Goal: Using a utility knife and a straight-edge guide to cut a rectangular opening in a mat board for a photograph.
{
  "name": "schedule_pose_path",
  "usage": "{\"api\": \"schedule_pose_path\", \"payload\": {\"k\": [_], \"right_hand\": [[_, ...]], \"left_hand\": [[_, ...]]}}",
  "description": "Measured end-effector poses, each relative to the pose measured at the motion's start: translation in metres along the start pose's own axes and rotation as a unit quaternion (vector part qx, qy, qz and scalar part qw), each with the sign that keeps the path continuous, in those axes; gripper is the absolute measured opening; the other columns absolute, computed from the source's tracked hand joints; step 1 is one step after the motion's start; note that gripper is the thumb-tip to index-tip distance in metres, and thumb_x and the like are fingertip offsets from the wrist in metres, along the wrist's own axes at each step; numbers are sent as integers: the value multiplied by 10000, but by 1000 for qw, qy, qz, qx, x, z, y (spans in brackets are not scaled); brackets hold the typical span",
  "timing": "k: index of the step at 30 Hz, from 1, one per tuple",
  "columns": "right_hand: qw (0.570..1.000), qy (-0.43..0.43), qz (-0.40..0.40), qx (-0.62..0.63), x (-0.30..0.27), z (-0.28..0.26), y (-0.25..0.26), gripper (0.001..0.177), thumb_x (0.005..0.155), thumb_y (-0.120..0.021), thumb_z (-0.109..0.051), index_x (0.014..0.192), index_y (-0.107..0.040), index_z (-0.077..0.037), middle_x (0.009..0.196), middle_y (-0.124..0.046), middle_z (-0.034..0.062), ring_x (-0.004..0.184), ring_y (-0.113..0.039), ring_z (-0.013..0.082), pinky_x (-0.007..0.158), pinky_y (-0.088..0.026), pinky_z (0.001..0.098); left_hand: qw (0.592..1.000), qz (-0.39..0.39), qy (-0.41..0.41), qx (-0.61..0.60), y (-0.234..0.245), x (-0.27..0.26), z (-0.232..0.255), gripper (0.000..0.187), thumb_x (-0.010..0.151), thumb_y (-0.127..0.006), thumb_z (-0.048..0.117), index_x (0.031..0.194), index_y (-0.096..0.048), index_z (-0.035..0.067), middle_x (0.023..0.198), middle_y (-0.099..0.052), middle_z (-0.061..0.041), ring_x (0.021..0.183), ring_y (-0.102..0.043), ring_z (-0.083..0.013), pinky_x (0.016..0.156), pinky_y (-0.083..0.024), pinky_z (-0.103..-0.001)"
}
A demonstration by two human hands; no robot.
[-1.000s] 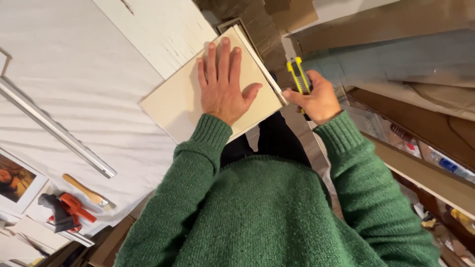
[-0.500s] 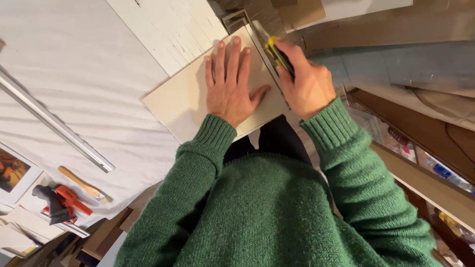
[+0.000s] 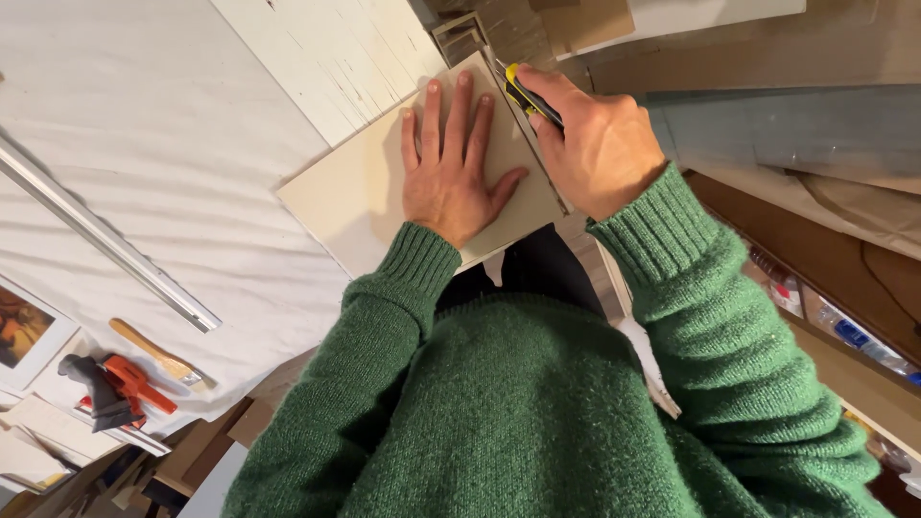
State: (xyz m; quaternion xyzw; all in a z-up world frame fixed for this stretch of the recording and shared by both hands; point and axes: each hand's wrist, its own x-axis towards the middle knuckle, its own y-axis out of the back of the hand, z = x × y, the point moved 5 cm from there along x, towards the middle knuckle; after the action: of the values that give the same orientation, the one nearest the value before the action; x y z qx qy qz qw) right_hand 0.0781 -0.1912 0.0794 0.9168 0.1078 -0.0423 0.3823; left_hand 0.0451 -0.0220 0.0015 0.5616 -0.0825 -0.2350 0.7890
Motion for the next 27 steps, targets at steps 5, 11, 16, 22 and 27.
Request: {"api": "schedule_pose_path", "payload": {"k": [5, 11, 16, 22, 27], "right_hand": [[998, -49, 31, -25, 1, 26, -1, 337, 997, -771, -181, 1241, -642, 13, 1050, -723, 214, 839, -725, 365, 747, -591, 430], [950, -221, -40, 216, -12, 75, -37, 239, 956, -757, -172, 1062, -623, -5, 852, -713, 88, 717, -689, 145, 660, -564, 299], [882, -274, -37, 381, -33, 100, -69, 244, 942, -767, -139, 1093, -614, -24, 875, -658, 21, 767, -631, 102, 697, -548, 270], [882, -255, -42, 394, -29, 99, -69, 261, 936, -764, -102, 1129, -622, 0, 927, -668, 4, 816, -614, 79, 743, -539, 242], [873, -233, -32, 428, -29, 85, -59, 252, 952, -755, -51, 1126, -584, 13, 913, -630, 9, 790, -585, 102, 724, -533, 262]], "left_hand": [[1000, 7, -1, -4, -1, 2, 1, 902, 970, -671, 655, 1604, -412, 67, 1715, -189, -129, 1594, -125, -370, 1285, -112, -608], [1000, 15, -10, -9, -7, -3, -7, 878, 975, -652, 643, 1572, -413, 46, 1699, -204, -142, 1573, -145, -395, 1271, -117, -619], [979, 153, 97, -92, 32, -56, -54, 799, 1017, -722, 500, 1579, -370, 55, 1708, -235, -172, 1610, -215, -373, 1311, -207, -586], [960, 164, 224, -29, 70, -135, -98, 641, 1038, -783, 315, 1537, -473, 57, 1666, -369, -164, 1504, -381, -382, 1239, -326, -555], [978, 121, 172, -9, 68, -147, -79, 668, 952, -823, 313, 1477, -510, 45, 1599, -389, -186, 1444, -407, -385, 1151, -341, -554]]}}
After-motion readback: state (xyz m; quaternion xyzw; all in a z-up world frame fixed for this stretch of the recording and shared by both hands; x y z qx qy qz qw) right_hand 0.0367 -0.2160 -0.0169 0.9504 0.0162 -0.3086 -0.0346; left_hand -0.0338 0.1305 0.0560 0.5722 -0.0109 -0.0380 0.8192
